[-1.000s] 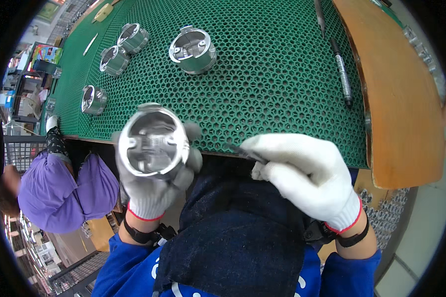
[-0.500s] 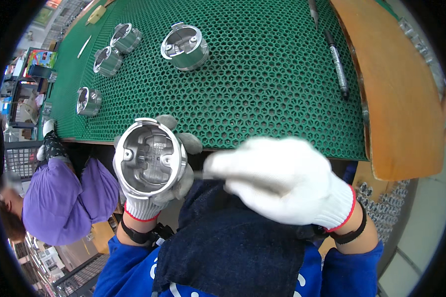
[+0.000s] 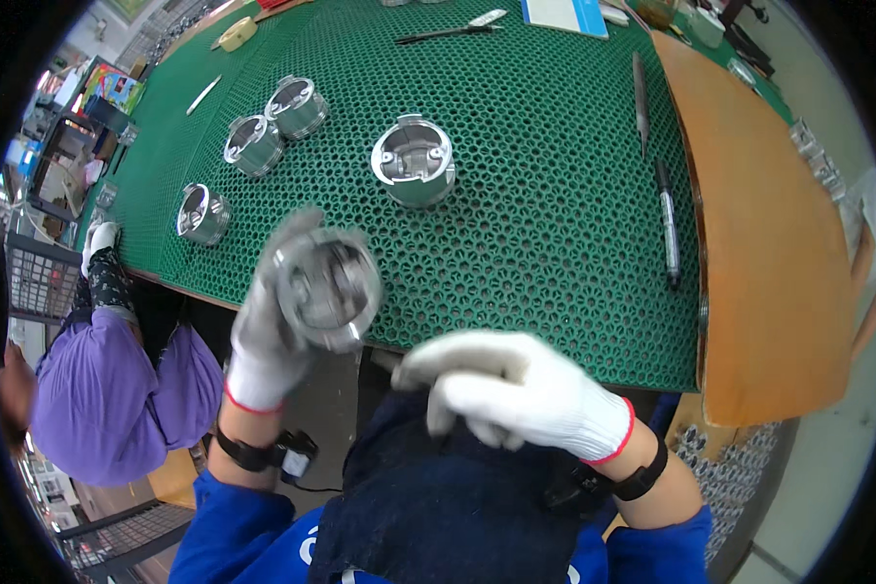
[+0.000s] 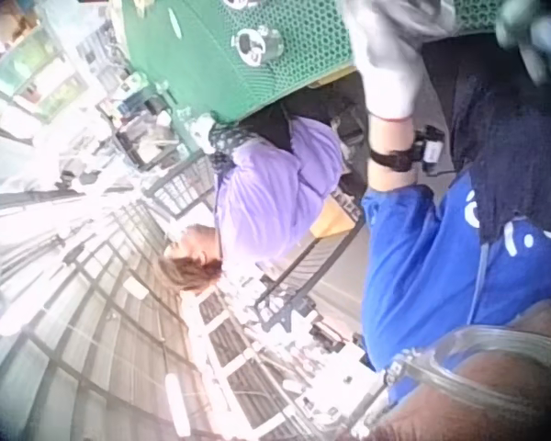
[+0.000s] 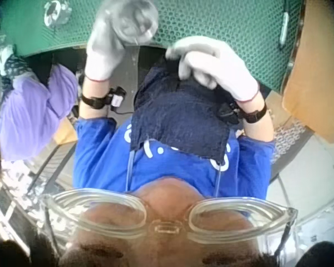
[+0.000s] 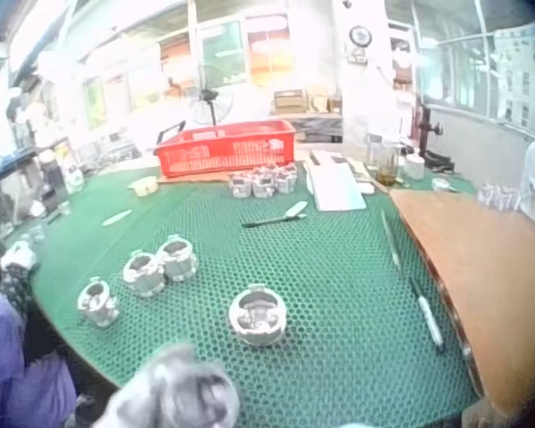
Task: The recorder is inspecting engine pistons at a workbench, checking surfaces and stacking them on a wooden board.
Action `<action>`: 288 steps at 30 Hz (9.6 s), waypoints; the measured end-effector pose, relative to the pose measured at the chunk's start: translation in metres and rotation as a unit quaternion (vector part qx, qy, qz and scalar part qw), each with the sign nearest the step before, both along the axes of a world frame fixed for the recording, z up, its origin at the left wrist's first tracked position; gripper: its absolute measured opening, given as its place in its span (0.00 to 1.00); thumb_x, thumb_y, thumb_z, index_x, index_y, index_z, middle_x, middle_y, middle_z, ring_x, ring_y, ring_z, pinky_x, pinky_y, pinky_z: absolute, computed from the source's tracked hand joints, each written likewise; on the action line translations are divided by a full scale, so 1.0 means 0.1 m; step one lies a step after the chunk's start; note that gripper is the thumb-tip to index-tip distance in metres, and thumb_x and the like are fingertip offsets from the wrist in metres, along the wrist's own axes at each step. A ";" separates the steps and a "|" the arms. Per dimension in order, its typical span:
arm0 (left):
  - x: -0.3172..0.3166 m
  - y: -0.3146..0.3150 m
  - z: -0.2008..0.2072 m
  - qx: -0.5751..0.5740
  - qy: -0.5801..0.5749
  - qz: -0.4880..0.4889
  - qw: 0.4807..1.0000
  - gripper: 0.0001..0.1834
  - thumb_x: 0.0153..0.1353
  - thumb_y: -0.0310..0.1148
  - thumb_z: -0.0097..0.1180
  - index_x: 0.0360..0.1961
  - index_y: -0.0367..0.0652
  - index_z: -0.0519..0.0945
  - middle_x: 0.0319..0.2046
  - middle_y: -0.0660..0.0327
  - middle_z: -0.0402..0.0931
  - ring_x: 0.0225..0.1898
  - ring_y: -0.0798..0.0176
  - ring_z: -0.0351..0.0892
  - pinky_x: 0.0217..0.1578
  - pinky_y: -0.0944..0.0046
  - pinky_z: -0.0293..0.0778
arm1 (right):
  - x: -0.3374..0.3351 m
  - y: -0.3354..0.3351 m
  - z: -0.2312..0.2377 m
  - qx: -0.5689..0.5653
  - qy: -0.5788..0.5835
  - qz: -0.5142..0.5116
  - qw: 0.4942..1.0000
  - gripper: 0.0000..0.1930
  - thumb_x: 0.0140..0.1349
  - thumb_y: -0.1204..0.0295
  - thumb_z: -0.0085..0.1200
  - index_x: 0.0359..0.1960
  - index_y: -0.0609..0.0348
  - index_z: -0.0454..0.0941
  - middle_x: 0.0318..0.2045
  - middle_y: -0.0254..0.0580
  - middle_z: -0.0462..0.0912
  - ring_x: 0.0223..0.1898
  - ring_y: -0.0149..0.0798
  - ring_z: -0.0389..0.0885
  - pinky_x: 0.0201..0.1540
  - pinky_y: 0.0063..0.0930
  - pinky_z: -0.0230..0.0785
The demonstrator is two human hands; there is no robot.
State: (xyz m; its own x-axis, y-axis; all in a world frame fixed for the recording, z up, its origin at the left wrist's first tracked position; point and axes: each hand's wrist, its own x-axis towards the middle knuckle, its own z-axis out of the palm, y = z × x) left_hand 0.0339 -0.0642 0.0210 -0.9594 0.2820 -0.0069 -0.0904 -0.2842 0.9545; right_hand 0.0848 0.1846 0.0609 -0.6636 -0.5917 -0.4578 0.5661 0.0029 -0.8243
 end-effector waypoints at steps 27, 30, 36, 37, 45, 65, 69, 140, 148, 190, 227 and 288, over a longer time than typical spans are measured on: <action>0.27 0.21 -0.08 0.481 -0.228 -0.231 0.814 0.38 0.67 0.53 0.43 0.70 0.42 0.51 0.56 0.30 0.61 0.27 0.52 0.76 0.20 0.71 0.73 | 0.21 0.11 -0.14 0.280 0.515 -0.120 0.801 0.23 0.52 0.77 0.60 0.52 0.57 0.75 0.37 0.46 0.81 0.30 0.41 0.82 0.31 0.28 0.75; 0.26 0.20 -0.15 0.488 -0.220 -0.269 0.801 0.37 0.66 0.48 0.47 0.69 0.41 0.52 0.56 0.31 0.62 0.32 0.54 0.78 0.21 0.71 0.75 | 0.27 0.11 -0.18 0.324 0.533 -0.070 0.778 0.19 0.50 0.74 0.59 0.46 0.48 0.79 0.24 0.38 0.77 0.22 0.42 0.78 0.23 0.33 0.70; 0.27 0.27 -0.17 0.460 -0.213 -0.260 0.822 0.36 0.66 0.45 0.49 0.69 0.39 0.53 0.57 0.30 0.61 0.33 0.57 0.80 0.20 0.69 0.76 | 0.23 -0.01 -0.23 0.309 0.560 -0.080 0.765 0.15 0.53 0.71 0.59 0.44 0.45 0.80 0.22 0.37 0.75 0.20 0.41 0.77 0.22 0.31 0.70; 0.27 0.28 -0.15 0.452 -0.213 -0.251 0.829 0.36 0.66 0.46 0.48 0.69 0.39 0.53 0.57 0.30 0.61 0.31 0.56 0.80 0.19 0.69 0.75 | 0.24 0.01 -0.23 0.272 0.548 -0.048 0.790 0.14 0.54 0.70 0.59 0.44 0.44 0.79 0.21 0.36 0.75 0.19 0.41 0.77 0.22 0.31 0.70; 0.45 0.34 -0.03 0.313 -0.219 -0.095 0.919 0.40 0.65 0.51 0.45 0.69 0.36 0.50 0.55 0.27 0.63 0.26 0.51 0.80 0.13 0.64 0.72 | 0.12 0.16 -0.09 0.317 0.617 -0.094 0.714 0.15 0.52 0.71 0.59 0.43 0.46 0.79 0.19 0.36 0.73 0.18 0.41 0.76 0.19 0.33 0.69; 0.31 0.14 -0.12 0.083 -0.076 -0.018 0.993 0.32 0.69 0.48 0.41 0.66 0.37 0.57 0.59 0.36 0.61 0.39 0.48 0.79 0.23 0.66 0.82 | 0.45 0.26 -0.47 0.144 0.337 -0.159 0.917 0.15 0.61 0.64 0.48 0.47 0.53 0.78 0.35 0.42 0.84 0.36 0.41 0.85 0.43 0.33 0.75; 0.41 0.41 -0.04 0.206 -0.095 -0.086 0.970 0.31 0.68 0.45 0.42 0.63 0.31 0.58 0.57 0.37 0.59 0.42 0.51 0.77 0.06 0.73 0.68 | 0.51 0.35 -0.09 0.049 0.205 -0.271 0.939 0.14 0.61 0.76 0.51 0.49 0.62 0.77 0.41 0.39 0.83 0.34 0.27 0.82 0.40 0.22 0.75; -0.17 2.50 0.26 -0.403 0.652 -0.222 0.603 0.37 0.46 0.34 0.68 0.58 0.38 0.66 0.61 0.36 0.56 0.61 0.28 0.58 0.59 0.41 0.63 | 1.81 2.75 0.47 0.590 0.461 -0.255 0.612 0.21 0.58 0.65 0.53 0.55 0.44 0.72 0.55 0.50 0.72 0.47 0.53 0.78 0.48 0.40 0.74; -0.16 2.57 -0.20 -0.380 0.591 -0.250 0.666 0.46 0.39 0.36 0.72 0.58 0.43 0.58 0.58 0.28 0.54 0.51 0.27 0.69 0.46 0.44 0.75 | 1.42 4.38 1.05 0.678 0.286 -0.272 0.621 0.22 0.60 0.59 0.50 0.57 0.45 0.73 0.54 0.46 0.76 0.51 0.45 0.78 0.56 0.35 0.68; -0.29 2.66 -0.22 -0.309 0.541 -0.320 0.714 0.26 0.29 0.38 0.68 0.33 0.58 0.69 0.34 0.54 0.56 0.29 0.47 0.67 0.25 0.50 0.68 | -0.91 7.15 0.32 0.821 0.208 -0.276 0.455 0.17 0.58 0.78 0.42 0.47 0.53 0.78 0.43 0.51 0.81 0.45 0.51 0.80 0.47 0.36 0.70; -0.32 2.76 -0.03 -0.260 0.541 -0.310 0.737 0.39 0.34 0.30 0.67 0.53 0.56 0.66 0.40 0.50 0.63 0.32 0.47 0.72 0.31 0.51 0.72 | -1.46 5.51 0.69 0.799 0.193 -0.163 0.546 0.20 0.59 0.71 0.50 0.55 0.43 0.72 0.42 0.49 0.81 0.42 0.48 0.81 0.43 0.39 0.73; -0.51 -0.63 -0.52 -0.343 0.292 0.234 0.862 0.24 0.61 0.20 0.50 0.60 0.31 0.66 0.59 0.51 0.67 0.61 0.58 0.66 0.63 0.60 0.60 | -0.19 0.17 -0.07 -0.069 0.190 -0.321 0.925 0.20 0.60 0.73 0.54 0.54 0.62 0.69 0.48 0.51 0.78 0.47 0.42 0.81 0.47 0.33 0.78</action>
